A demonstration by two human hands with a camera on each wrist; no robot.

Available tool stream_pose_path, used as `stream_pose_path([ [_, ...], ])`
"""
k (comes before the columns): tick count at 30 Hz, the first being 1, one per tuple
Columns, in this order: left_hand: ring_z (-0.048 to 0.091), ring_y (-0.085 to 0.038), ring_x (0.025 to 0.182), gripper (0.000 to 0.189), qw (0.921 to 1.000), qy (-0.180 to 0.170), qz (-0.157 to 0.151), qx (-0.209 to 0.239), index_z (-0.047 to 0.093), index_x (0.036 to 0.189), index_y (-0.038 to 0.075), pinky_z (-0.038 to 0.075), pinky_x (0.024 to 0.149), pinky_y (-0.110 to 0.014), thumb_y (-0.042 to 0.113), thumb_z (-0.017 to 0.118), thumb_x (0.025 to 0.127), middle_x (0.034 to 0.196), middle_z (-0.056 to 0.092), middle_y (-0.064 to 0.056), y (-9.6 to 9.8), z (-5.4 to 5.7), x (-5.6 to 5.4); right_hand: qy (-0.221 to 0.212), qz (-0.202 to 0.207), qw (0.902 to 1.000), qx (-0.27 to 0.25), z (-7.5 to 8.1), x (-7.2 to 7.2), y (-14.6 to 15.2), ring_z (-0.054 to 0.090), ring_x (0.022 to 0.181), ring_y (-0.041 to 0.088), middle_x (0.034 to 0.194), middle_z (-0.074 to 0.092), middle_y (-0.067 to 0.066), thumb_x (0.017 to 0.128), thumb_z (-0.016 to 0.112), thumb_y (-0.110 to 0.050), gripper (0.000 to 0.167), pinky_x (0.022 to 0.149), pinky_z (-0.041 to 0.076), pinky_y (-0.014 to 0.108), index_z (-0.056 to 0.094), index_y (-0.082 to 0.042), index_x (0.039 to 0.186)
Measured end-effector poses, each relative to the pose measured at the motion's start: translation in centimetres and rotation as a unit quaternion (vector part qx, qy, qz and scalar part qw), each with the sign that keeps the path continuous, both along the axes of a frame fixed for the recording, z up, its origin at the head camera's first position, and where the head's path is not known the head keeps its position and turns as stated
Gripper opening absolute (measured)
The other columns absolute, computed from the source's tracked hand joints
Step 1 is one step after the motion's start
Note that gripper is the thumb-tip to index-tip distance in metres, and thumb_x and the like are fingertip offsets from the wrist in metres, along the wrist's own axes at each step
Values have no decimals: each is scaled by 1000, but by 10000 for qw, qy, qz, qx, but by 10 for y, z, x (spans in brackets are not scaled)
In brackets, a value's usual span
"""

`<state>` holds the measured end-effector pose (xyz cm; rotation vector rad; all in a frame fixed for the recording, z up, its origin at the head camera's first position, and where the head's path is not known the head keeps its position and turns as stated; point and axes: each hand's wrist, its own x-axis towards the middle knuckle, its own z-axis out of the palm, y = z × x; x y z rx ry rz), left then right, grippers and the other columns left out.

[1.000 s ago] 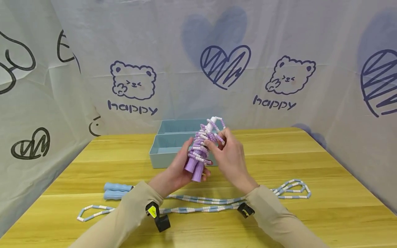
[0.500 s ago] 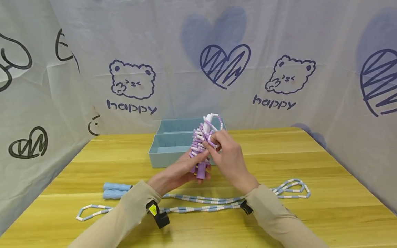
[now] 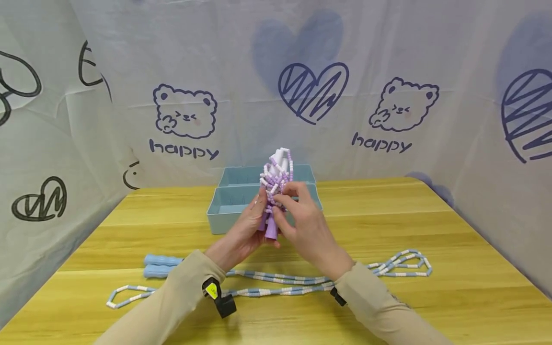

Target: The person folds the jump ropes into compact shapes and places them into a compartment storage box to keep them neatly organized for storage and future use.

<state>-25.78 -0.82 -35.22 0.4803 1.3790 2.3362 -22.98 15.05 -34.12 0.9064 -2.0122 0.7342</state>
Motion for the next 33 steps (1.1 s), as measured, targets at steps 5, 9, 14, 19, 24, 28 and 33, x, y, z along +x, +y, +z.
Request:
stream_pose_path([
  [5,68,-22,61,69,9957,130,172,-898,53,127,17,51,42,-31,73,51,86,83,70,-8,-4,4,0,440,217,9985,258,-2,2,-1,55,106,26,117,49,15,87,69,7,28,89,53,34,68,6,115],
  [9,69,-24,62,69,9912,428,-50,-1249,55,122,14,51,42,-31,70,61,83,83,70,-16,-5,6,-1,938,210,9952,183,-2,2,-1,61,97,25,111,54,15,79,74,13,30,82,56,34,71,6,109],
  [14,70,-25,62,54,9918,534,-352,-1106,59,117,13,50,41,-29,60,59,89,77,71,-14,-5,4,0,1095,417,9931,39,-3,1,-1,62,92,24,110,57,14,78,76,10,25,81,55,28,73,5,102],
  [19,66,-22,56,41,9953,572,-244,-746,65,104,12,43,37,-28,50,53,95,72,70,-10,-8,1,0,896,658,9938,-85,-6,-1,-1,63,98,23,116,59,14,85,72,5,21,84,51,22,72,2,106],
  [24,63,-19,49,37,9929,795,257,-844,61,109,8,40,35,-27,41,55,94,72,69,-10,-11,1,-2,900,745,9926,-324,-9,-7,2,64,101,24,114,64,11,86,69,2,23,87,51,24,71,1,109],
  [28,61,-20,44,34,9899,922,489,-957,52,116,9,34,32,-28,35,55,94,83,72,-12,-13,-3,-7,491,596,9950,-634,-10,-11,9,65,97,20,111,66,7,89,67,1,20,86,51,23,71,0,108],
  [33,60,-22,41,33,9937,767,608,-547,44,123,14,30,29,-26,30,52,96,86,73,-15,-21,-7,-17,-178,68,9935,-1124,-8,-21,25,63,92,17,108,67,5,93,63,2,18,78,50,20,72,-3,108],
])
